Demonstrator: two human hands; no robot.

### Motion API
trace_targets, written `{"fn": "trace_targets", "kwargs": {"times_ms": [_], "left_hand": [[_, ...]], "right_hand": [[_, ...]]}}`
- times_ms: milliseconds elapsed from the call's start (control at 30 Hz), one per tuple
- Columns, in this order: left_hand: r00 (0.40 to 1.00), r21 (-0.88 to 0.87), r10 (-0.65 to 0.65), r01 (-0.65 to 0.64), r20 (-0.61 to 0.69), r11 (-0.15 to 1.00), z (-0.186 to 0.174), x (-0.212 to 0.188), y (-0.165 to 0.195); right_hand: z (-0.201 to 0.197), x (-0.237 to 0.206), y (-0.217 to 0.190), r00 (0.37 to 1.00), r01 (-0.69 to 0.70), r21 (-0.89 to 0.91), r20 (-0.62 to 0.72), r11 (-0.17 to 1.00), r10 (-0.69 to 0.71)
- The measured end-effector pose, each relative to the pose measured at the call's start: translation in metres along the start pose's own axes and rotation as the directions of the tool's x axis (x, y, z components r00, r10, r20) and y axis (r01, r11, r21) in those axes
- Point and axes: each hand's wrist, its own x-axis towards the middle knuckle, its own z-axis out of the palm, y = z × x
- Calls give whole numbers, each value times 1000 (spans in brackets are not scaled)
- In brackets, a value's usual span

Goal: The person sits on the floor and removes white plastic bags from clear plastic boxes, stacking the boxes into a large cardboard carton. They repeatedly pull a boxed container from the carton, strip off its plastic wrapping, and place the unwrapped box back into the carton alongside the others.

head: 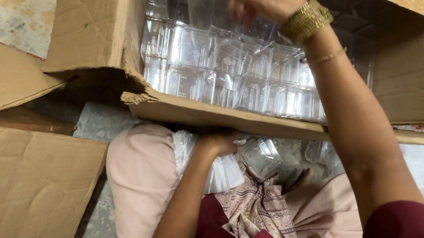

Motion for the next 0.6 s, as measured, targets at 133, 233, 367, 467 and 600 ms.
{"fn": "trace_targets", "kwargs": {"times_ms": [133, 233, 367, 467, 600], "left_hand": [[999, -40, 18, -17, 36, 999, 2, 0, 3], [990, -207, 114, -95, 80, 974, -3, -7, 12], [978, -481, 210, -184, 1, 857, -9, -31, 26], [949, -644, 278, -307, -150, 701, -11, -49, 37], [961, -620, 173, -271, -214, 736, -18, -63, 49]], "right_hand": [[20, -28, 27, 956, -276, -321, 8, 906, 294], [39, -33, 40, 990, -126, -706, -49, 697, 129], [58, -46, 30, 976, -95, -555, 112, 827, 187], [81, -55, 19, 949, -120, -779, 93, 616, 303], [81, -62, 20, 974, -90, -813, 48, 575, 219]]}}
